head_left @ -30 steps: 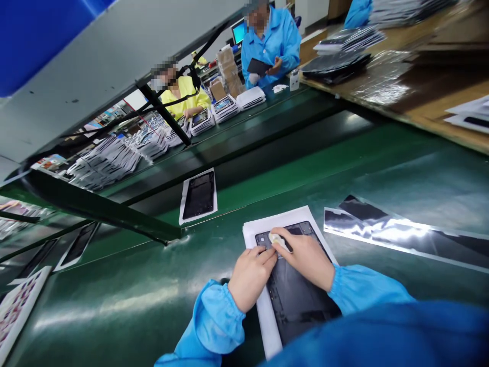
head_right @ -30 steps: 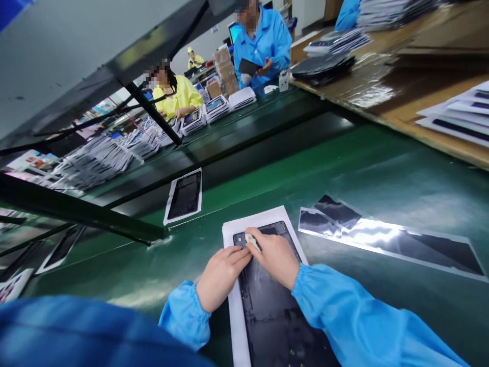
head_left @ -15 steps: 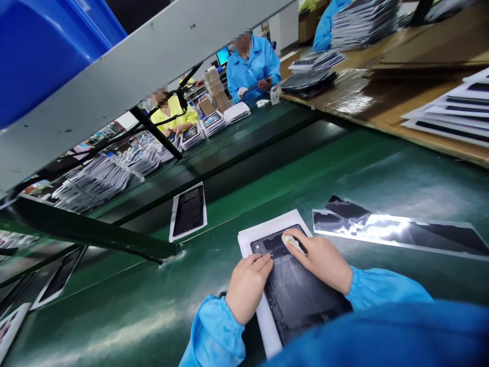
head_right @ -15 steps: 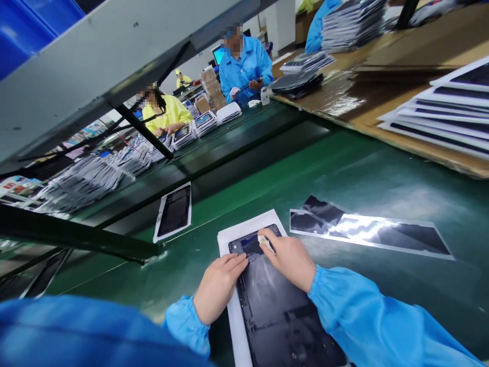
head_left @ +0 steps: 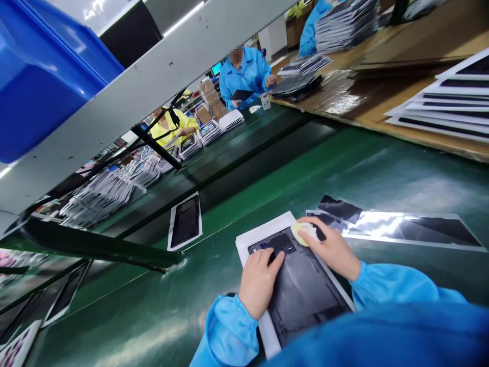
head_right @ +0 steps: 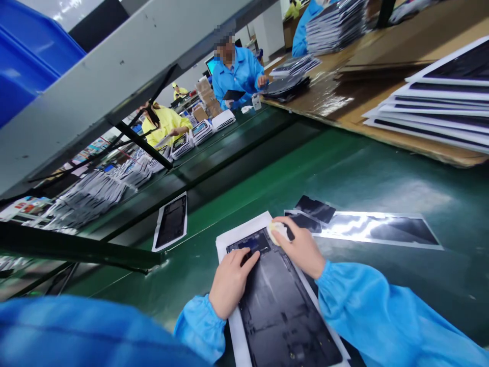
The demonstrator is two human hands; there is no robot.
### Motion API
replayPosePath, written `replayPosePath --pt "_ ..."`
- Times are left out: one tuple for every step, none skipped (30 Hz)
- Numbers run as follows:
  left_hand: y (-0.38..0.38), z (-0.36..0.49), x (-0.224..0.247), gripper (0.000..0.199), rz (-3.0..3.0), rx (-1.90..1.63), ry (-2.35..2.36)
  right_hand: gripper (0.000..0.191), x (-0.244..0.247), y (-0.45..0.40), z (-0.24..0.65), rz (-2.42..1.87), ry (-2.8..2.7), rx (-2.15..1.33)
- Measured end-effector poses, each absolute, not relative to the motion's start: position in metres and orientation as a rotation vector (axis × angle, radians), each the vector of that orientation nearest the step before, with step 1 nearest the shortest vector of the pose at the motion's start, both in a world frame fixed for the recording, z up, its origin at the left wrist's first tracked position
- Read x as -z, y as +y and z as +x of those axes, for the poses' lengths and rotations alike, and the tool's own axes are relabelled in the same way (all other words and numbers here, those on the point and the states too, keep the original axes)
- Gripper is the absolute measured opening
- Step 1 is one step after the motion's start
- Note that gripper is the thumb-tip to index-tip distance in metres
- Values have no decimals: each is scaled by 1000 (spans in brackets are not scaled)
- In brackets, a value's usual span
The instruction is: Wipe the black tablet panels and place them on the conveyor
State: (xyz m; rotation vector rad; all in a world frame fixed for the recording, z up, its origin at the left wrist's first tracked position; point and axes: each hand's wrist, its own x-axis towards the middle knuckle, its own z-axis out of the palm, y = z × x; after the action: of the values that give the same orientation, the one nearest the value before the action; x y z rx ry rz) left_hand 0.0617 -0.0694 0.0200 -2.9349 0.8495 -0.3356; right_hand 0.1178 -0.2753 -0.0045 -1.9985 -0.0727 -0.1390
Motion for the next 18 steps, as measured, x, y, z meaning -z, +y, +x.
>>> replayPosePath --pt "-75 65 -19 41 -2917 354 885 37 5 -280 121 -1949 -14 149" --pt "-81 68 -18 41 -2899 355 920 41 5 -283 123 -1902 40 161" --pt "-86 72 -18 40 -2880 344 952 43 5 -286 125 -1860 86 171" --pt "-91 74 -17 38 -2860 331 979 45 4 -287 127 -1823 118 174" --pt "-95 76 -17 36 -2839 321 1004 46 4 -287 127 -1792 138 169" --pt "-98 77 -16 33 -2823 322 1022 47 4 -287 127 -1765 147 157" --pt "-99 77 -16 32 -2812 334 1036 47 3 -285 127 -1741 150 141" --pt "-100 77 -16 30 -2807 352 1047 47 3 -284 126 -1721 148 126" --pt "-99 77 -16 30 -2813 366 1052 47 3 -283 126 -1705 145 113" --pt "-98 78 -16 29 -2826 368 1050 46 3 -282 125 -1691 140 107" --pt "-96 79 -17 28 -2847 358 1036 44 3 -281 125 -1680 134 105" --pt "-94 82 -19 27 -2871 342 1012 43 4 -281 125 -1671 128 106" --pt "-92 86 -20 26 -2895 322 973 42 4 -281 125 -1662 119 107" --pt "-90 92 -22 24 -2916 305 921 40 5 -281 126 -1651 109 105" --pt "-88 97 -23 21 -2932 297 860 40 7 -282 126 -1638 96 98" --pt "-87 104 -24 17 -2944 295 797 40 9 -283 127 -1621 86 82" --pt "-87 109 -26 14 -2957 289 736 40 12 -284 128 -1603 81 58" --pt "-87 115 -27 10 -2968 277 686 41 15 -284 129 -1582 83 24"
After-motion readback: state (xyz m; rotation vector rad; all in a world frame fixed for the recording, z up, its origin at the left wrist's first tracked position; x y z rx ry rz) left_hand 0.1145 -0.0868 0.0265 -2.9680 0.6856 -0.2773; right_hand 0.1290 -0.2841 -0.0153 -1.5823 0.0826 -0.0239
